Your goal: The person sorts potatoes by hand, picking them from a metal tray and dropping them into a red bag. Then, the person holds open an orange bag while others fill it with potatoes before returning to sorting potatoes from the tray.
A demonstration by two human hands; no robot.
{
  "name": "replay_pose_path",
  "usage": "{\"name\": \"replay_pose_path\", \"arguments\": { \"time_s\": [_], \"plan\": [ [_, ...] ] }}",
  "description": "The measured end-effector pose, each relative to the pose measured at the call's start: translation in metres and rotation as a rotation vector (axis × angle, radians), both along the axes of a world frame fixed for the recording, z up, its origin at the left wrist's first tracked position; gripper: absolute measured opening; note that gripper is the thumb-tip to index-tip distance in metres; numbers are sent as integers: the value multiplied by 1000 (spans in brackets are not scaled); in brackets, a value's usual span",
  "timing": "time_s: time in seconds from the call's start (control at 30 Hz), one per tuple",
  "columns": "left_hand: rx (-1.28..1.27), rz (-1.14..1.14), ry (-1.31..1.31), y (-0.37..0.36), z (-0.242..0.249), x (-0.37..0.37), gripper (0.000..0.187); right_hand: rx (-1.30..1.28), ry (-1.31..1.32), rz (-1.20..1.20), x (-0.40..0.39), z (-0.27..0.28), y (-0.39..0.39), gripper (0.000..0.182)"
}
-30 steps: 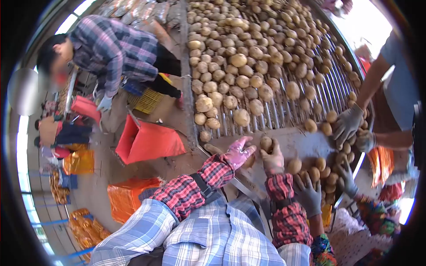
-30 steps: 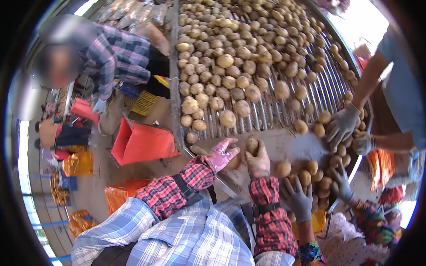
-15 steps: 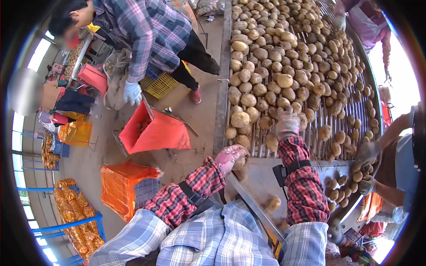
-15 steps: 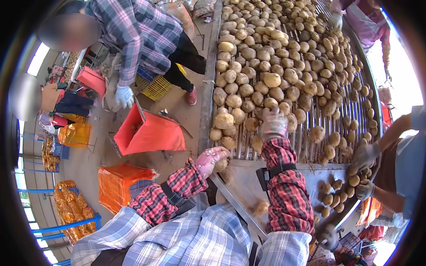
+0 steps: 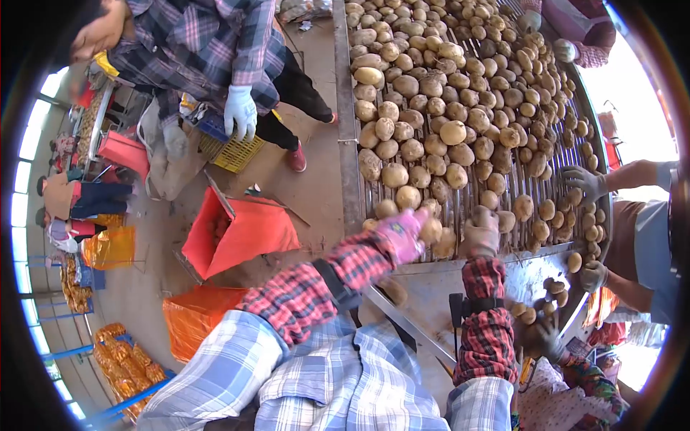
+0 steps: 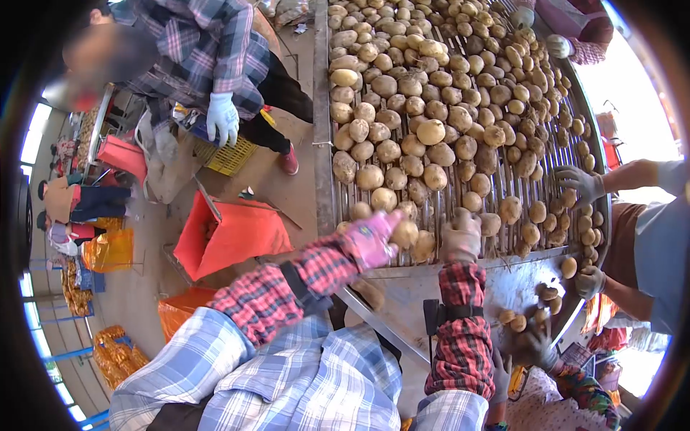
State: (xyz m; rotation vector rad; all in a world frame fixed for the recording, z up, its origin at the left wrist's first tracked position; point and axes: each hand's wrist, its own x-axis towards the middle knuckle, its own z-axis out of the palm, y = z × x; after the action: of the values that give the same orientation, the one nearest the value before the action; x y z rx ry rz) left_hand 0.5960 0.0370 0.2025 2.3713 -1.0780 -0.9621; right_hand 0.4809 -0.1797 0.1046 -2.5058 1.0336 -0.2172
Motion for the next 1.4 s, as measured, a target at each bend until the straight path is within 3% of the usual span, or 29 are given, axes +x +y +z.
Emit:
{"name": "replay_pose_path", "arguments": {
  "time_s": [0.07, 0.1, 0.13, 0.17, 0.2, 0.23, 0.27, 0.3, 0.33, 0.4, 0.43, 0.47, 0.5, 0.53, 0.57, 0.63, 0.73, 0.8, 0.83, 0.87, 0.93, 1.07, 1.17, 1.23, 1.33, 1.4],
  "plan": [
    [48, -12, 114, -10, 5, -20, 72, 45, -70, -144, -10, -2, -7, 33],
    [43, -15, 126, -6, -8, -24, 72, 381, -241, -320, -9, 25, 2, 32],
    [-187, 86, 363, -2, -30, -25, 72, 716, -418, -496, -6, 51, 13, 31],
    [-415, 185, 598, 1, -41, -24, 72, 923, -614, -513, -2, 67, 32, 29],
    [-370, 268, 915, 12, 2, -6, 69, 881, -772, -274, -2, 64, 49, 29],
    [-458, 380, 1046, 19, -1, -1, 67, 741, -668, -40, 2, 78, 65, 23],
    [-546, 492, 1173, 25, -10, 2, 64, 795, -542, 107, 9, 81, 77, 21],
    [-795, 376, 1346, 26, -23, 9, 60, 576, -498, 333, 25, 87, 77, 20],
    [-776, 470, 1309, 36, -34, 10, 53, 401, -480, 272, 45, 91, 81, 23],
    [-748, 575, 1562, 51, -33, 18, 48, 112, -269, 249, 90, 96, 69, 41],
    [-732, 611, 1645, 57, -33, 20, 46, 133, 163, 301, 120, 111, 59, 51],
    [-757, 625, 1725, 61, -34, 19, 47, -250, 238, 376, 132, 87, 58, 52],
    [-780, 643, 1805, 65, -35, 20, 48, -366, 61, 417, 139, 46, 50, 48],
    [-771, 640, 1809, 69, -36, 21, 48, -479, -115, 453, 141, 18, 42, 44],
    [-747, 640, 1844, 73, -38, 21, 55, -478, -107, 446, 134, 27, 43, 44],
    [-710, 650, 1915, 80, -48, 22, 65, -36, 369, 374, 108, 60, 50, 43],
    [-736, 609, 1966, 83, -52, 26, 63, -62, 347, 355, 60, 62, 57, 37],
    [-727, 636, 1955, 85, -56, 24, 64, -29, 475, 314, 55, 68, 36, 44],
    [-701, 701, 1965, 85, -58, 23, 64, -86, 381, 228, 54, 61, 19, 51],
    [-676, 758, 1972, 83, -60, 23, 65, -67, 173, 70, 56, 61, 5, 44],
    [-710, 678, 1969, 79, -57, 25, 64, -6, 174, -9, 78, 65, -34, 53],
    [-706, 674, 1951, 74, -58, 24, 64, 112, 692, 71, 117, 92, -57, 80],
    [-695, 694, 1932, 71, -55, 20, 60, 117, 793, 143, 111, 108, -67, 80],
    [-726, 636, 1978, 65, -46, 23, 54, 66, 748, 202, 104, 108, -74, 53],
    [-659, 665, 2125, 64, -47, 17, 58, -40, 696, 275, 93, 71, -81, 45],
    [-593, 815, 2108, 66, -44, 22, 52, -192, 606, 309, 92, 17, -80, 41]
  ]
}}
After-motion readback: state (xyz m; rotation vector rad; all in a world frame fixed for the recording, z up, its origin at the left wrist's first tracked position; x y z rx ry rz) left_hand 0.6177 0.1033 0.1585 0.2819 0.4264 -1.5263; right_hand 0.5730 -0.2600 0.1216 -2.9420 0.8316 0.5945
